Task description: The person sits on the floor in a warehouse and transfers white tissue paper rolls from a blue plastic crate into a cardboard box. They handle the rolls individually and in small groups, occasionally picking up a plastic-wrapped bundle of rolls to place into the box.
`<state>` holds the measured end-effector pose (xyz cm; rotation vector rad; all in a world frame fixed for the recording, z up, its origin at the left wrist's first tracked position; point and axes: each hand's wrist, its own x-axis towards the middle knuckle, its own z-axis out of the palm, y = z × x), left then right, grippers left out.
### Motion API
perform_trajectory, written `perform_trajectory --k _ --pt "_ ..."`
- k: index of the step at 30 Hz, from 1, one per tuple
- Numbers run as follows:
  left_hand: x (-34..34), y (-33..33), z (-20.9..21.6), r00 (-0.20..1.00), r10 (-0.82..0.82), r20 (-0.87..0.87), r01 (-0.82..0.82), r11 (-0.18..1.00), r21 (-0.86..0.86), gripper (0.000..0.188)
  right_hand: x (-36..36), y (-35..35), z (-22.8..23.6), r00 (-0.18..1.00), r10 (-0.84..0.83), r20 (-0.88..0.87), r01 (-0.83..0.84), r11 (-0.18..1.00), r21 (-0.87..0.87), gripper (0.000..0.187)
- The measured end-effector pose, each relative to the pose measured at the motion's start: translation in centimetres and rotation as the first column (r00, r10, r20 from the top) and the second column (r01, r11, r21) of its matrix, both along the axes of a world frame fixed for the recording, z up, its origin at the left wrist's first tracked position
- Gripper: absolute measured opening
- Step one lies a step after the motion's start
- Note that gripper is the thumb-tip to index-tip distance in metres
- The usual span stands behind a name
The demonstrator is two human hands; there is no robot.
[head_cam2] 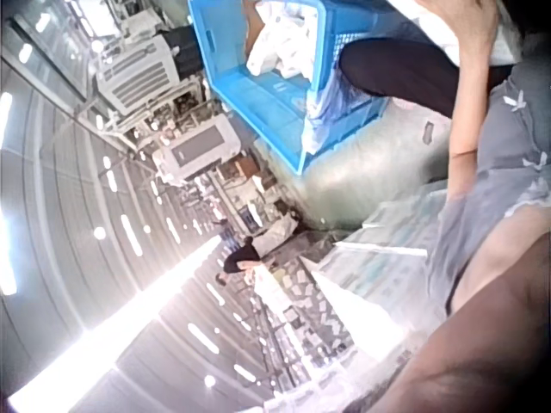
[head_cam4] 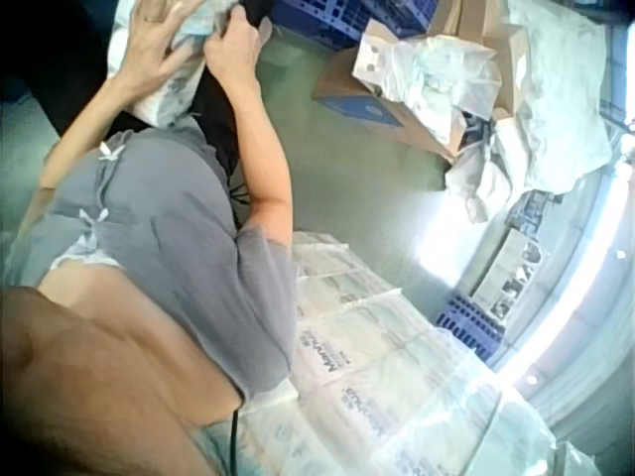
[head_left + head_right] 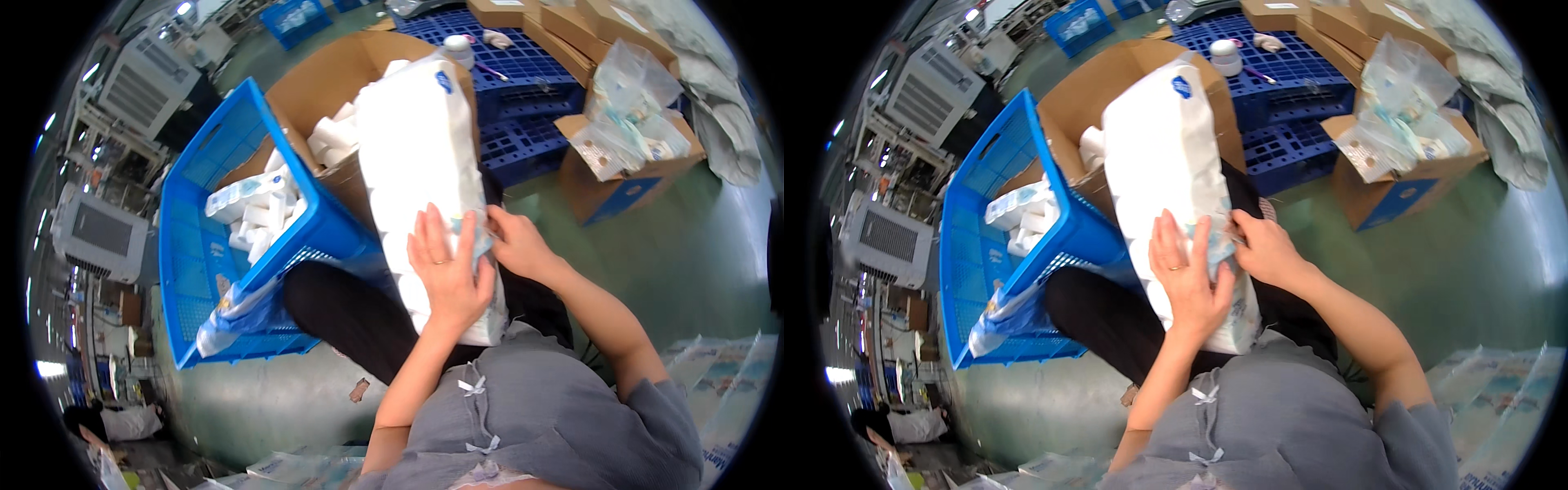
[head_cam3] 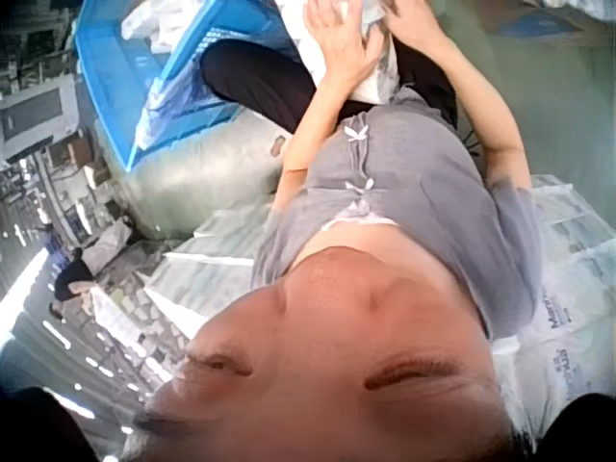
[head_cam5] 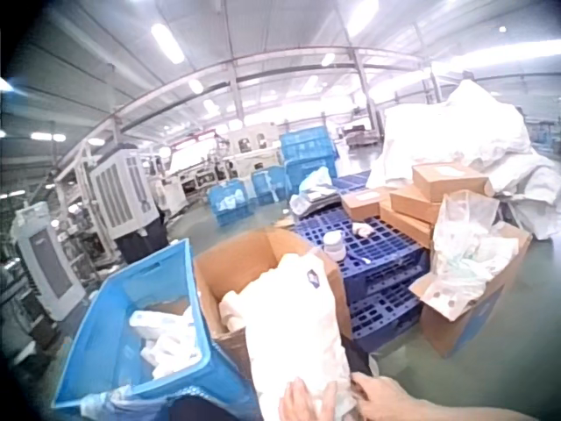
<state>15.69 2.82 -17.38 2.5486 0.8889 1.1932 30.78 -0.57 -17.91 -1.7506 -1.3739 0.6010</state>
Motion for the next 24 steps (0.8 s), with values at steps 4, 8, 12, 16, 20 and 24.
perform_trajectory --k 4,8,12,16,20,24 --pt "-0.6 -1.2 0.6 1.000 0.023 0.012 -0.023 1.000 -0.012 0.065 -0.6 -0.8 1.0 0.999 0.014 0.035 -0.016 0.999 0.048 0.017" --pt "-2.7 -1.9 3.2 0.991 0.017 0.132 0.007 0.985 -0.175 0.083 -2.4 -3.5 5.6 0.955 0.074 0.288 -0.129 0.976 0.178 0.020" --pt "-4.6 -2.4 5.8 0.978 0.139 0.156 -0.116 0.982 -0.148 0.090 -4.6 -3.9 7.4 0.832 0.120 0.542 -0.300 0.919 0.257 0.028" --pt "-6.0 -3.0 6.9 0.971 0.220 0.097 -0.224 0.974 0.031 0.073 -6.6 -3.2 8.5 0.758 0.184 0.626 -0.386 0.900 0.203 0.030" --pt "-7.0 -1.9 5.0 0.955 0.294 0.041 -0.296 0.947 0.121 0.050 -7.8 -1.4 7.4 0.724 0.191 0.663 -0.435 0.872 0.225 0.033" --pt "-7.8 -1.5 4.8 0.961 0.274 0.032 -0.275 0.948 0.160 0.042 -7.8 -0.8 7.1 0.707 0.243 0.664 -0.484 0.851 0.204 0.031"
